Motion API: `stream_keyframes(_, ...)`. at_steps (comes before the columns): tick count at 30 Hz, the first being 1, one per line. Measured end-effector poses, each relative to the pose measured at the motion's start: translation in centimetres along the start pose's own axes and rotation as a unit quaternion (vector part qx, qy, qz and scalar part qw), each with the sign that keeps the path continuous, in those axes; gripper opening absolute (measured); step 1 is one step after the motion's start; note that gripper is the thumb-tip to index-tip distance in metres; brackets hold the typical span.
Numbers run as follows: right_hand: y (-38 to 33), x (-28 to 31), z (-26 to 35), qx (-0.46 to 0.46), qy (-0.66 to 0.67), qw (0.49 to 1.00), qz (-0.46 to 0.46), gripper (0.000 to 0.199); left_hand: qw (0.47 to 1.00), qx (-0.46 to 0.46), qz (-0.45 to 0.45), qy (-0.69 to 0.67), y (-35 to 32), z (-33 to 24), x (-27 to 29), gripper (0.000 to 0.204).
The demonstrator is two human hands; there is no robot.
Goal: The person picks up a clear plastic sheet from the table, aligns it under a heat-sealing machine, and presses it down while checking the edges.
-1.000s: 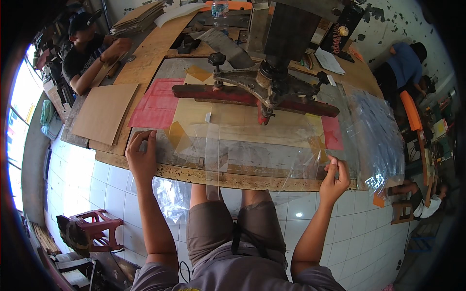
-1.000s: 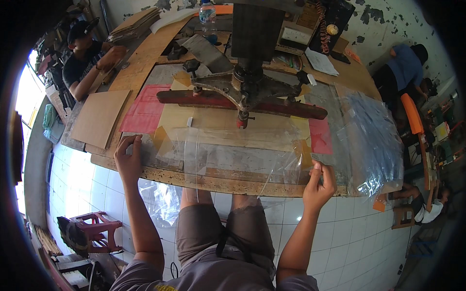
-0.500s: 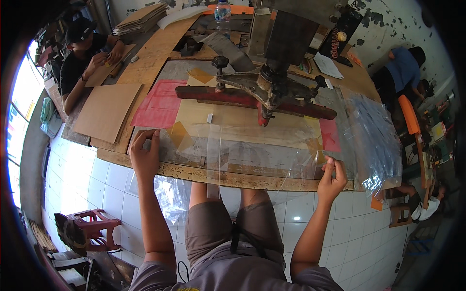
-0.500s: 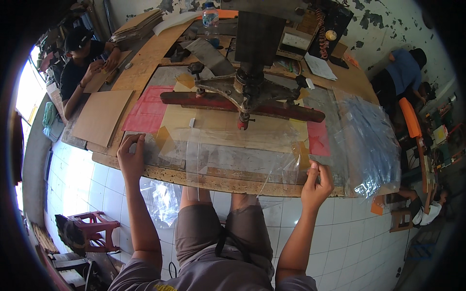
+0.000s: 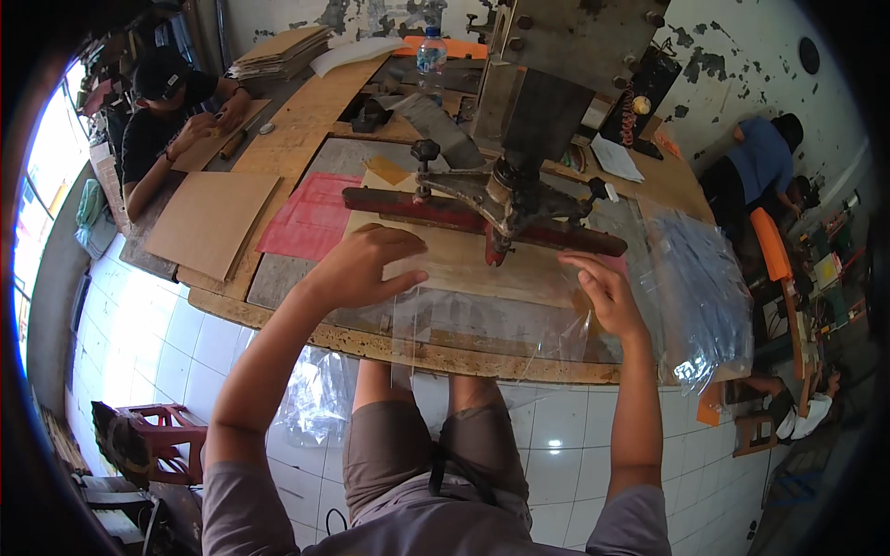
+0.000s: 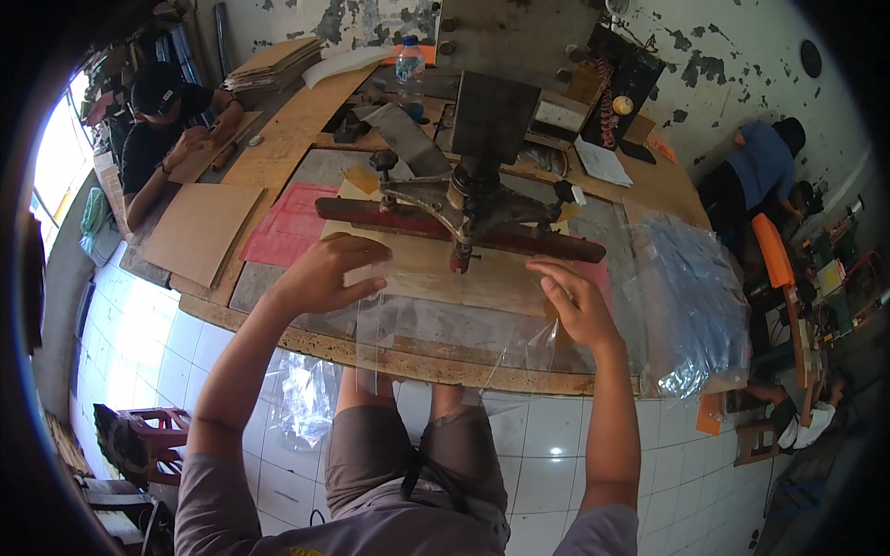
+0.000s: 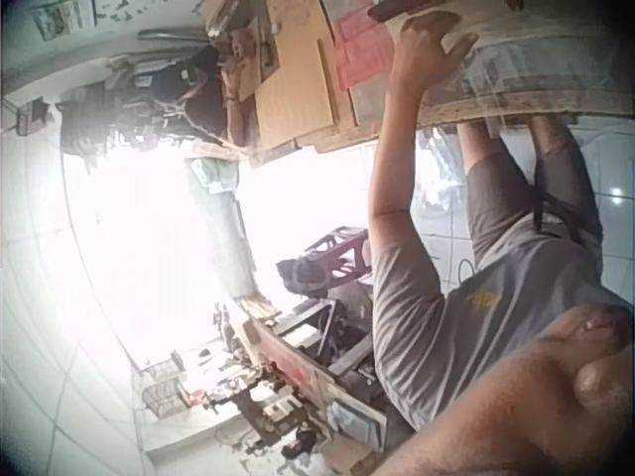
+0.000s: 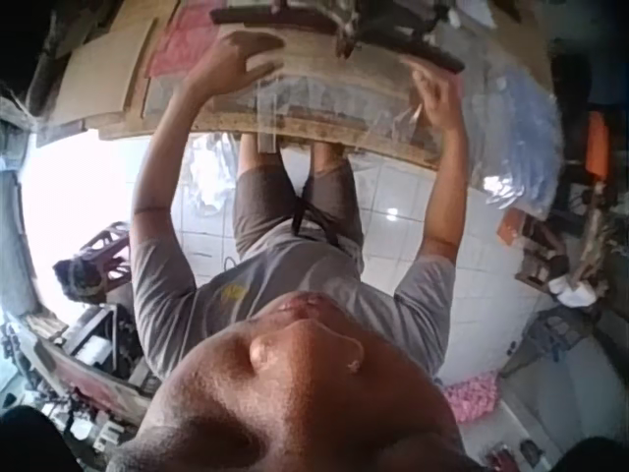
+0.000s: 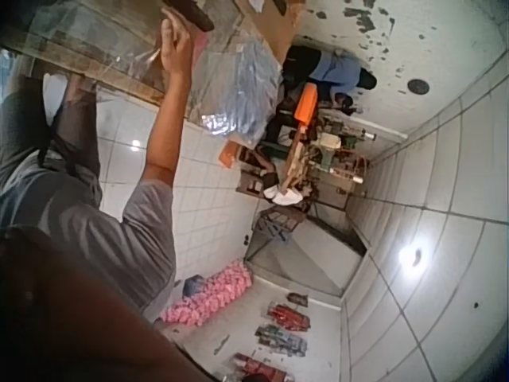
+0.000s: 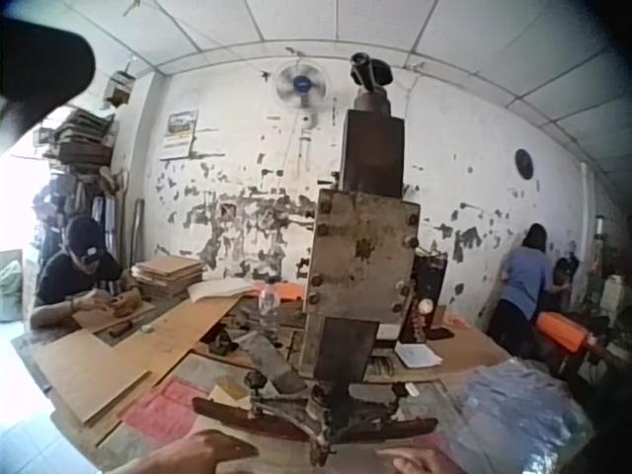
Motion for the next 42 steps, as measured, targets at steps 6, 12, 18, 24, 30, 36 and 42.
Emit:
stream_keyframes(6, 1.2, -0.8, -2.0, -0.057, -0.035, 0.995, 0.072, 0.047, 0.999, -0.05, 0.017, -0.011, 1.1, 3.2, -0.9, 0.046)
stream_keyframes(12, 1.0, -1.2, -2.0, -0.043, -0.014, 0.998, 0.048, 0.047, 0.999, -0.042, -0.002, -0.01, 1.2, 3.5, -1.3, 0.044)
stream_keyframes(18, 1.1, -1.5, -2.4, -0.049, -0.015, 0.998, 0.047, 0.045, 0.999, -0.02, -0.002, -0.041, 1.2, 3.6, -1.6, 0.041)
stream_keyframes(24, 1.0, -1.5, -2.6, -0.054, -0.015, 0.998, 0.039, 0.04, 1.0, -0.009, -0.008, -0.023, 1.2, 3.3, -1.6, 0.039)
stream_keyframes(30, 0.7, -1.2, -2.7, -0.008, -0.081, 0.995, -0.062, 0.026, 0.999, -0.02, -0.022, -0.021, 0.9, 3.4, -1.6, 0.035)
stream_keyframes(36, 0.5, -0.7, -3.7, -0.101, -0.226, 0.956, -0.157, 0.023, 0.998, 0.017, -0.04, -0.055, 1.0, 2.9, -0.9, 0.029)
stream_keyframes(42, 0.3, -1.3, -4.3, -0.142, -0.173, 0.964, -0.146, 0.025, 0.996, 0.005, -0.077, -0.05, 0.9, 3.2, -1.3, 0.018)
Point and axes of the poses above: each hand's wrist, its own y-axis towards the middle knuckle, its own x-axis out of the back of the hand, z = x × y, the point moved 2 cm from there along y, towards the middle knuckle, and after that the axes turned 4 degrees about x, right-handed, at the moved point
